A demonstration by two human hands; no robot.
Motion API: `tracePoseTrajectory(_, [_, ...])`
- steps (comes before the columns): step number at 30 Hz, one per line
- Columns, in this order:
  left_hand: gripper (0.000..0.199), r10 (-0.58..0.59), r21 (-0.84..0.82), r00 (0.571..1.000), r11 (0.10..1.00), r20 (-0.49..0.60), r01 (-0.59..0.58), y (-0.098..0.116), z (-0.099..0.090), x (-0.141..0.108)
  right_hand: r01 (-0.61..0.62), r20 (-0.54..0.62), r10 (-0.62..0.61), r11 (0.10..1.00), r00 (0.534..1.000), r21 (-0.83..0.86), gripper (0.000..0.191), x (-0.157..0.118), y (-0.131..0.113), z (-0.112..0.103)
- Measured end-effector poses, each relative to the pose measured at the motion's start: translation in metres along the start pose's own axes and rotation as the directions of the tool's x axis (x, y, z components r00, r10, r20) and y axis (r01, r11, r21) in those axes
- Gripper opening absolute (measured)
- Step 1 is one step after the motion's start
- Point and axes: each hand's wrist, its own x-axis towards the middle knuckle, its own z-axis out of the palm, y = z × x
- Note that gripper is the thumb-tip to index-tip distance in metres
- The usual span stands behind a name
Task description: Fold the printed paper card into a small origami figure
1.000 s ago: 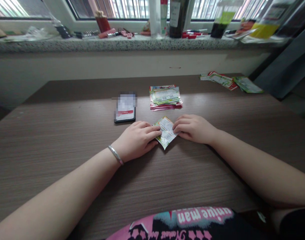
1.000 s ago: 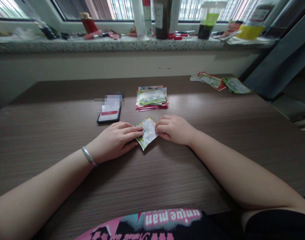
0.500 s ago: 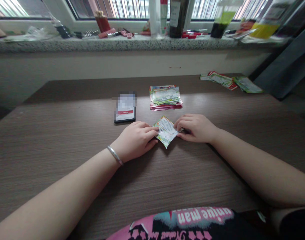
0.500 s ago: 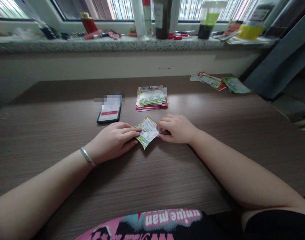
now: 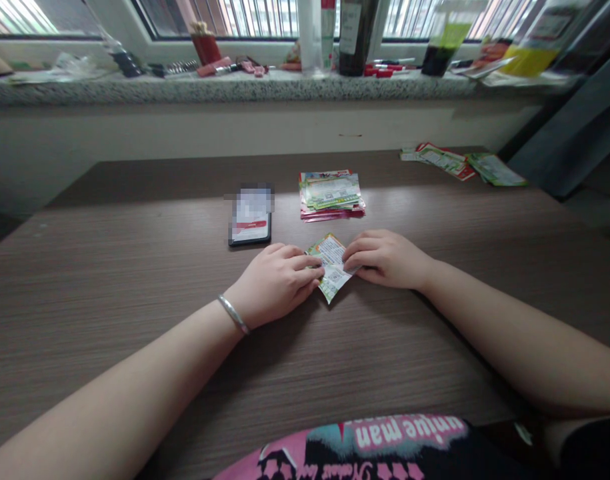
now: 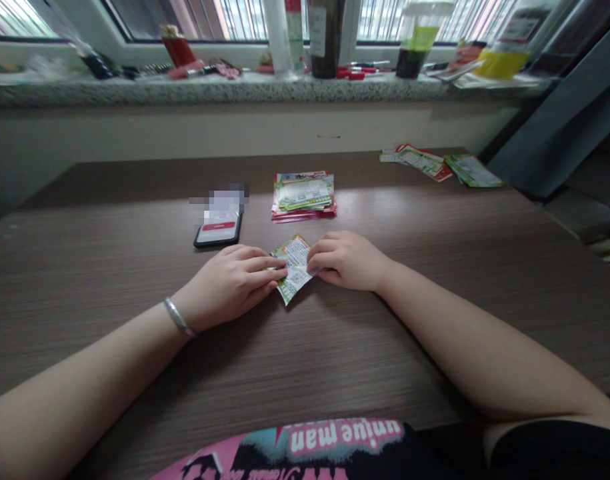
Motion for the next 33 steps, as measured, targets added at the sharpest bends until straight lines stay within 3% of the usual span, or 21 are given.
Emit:
tracePoseTrajectory(5, [0.027, -0.004, 0.043, 1.000, 0.999, 0.006, 0.004, 0.008, -0.004, 0.000, -0.063, 0.005, 0.063, 0.998, 0.998, 0.008, 0.012, -0.001, -0.004, 0.000])
tracePoseTrajectory(9, [0.025, -0.007, 0.058, 1.000, 0.998, 0.000, 0.007, 0.012, -0.004, 0.000, -0.089, -0.011, 0.088, 0.993, 0.996, -0.077, 0.014, -0.002, -0.004, 0.001])
tracePoseTrajectory(14, [0.022, 0.090, -0.023, 0.995, 0.996, -0.039, -0.091, 0.013, 0.002, 0.002, -0.077, -0.017, 0.075, 0.964, 0.997, -0.254, 0.019, -0.002, -0.004, 0.001])
tracePoseTrajectory(17, [0.024, 0.152, -0.097, 0.988, 0.984, 0.015, -0.150, 0.014, 0.003, 0.002, -0.091, -0.035, 0.084, 0.948, 0.996, -0.306, 0.019, -0.002, -0.004, 0.001])
tracePoseTrajectory(24, [0.029, 0.136, -0.083, 0.990, 0.988, 0.048, -0.132, 0.013, 0.001, 0.002, -0.087, -0.061, 0.077, 0.980, 0.995, -0.180, 0.017, -0.002, -0.005, 0.003])
tracePoseTrajectory(29, [0.025, 0.109, -0.090, 0.994, 0.990, 0.016, -0.107, 0.010, 0.004, 0.002, -0.187, -0.090, 0.176, 0.973, 0.980, -0.133, 0.015, -0.002, -0.004, 0.004])
tracePoseTrajectory(33, [0.022, 0.087, -0.067, 0.996, 0.994, -0.010, -0.087, 0.009, 0.006, 0.001, -0.113, -0.103, 0.103, 0.989, 0.989, -0.093, 0.015, -0.001, -0.002, 0.004])
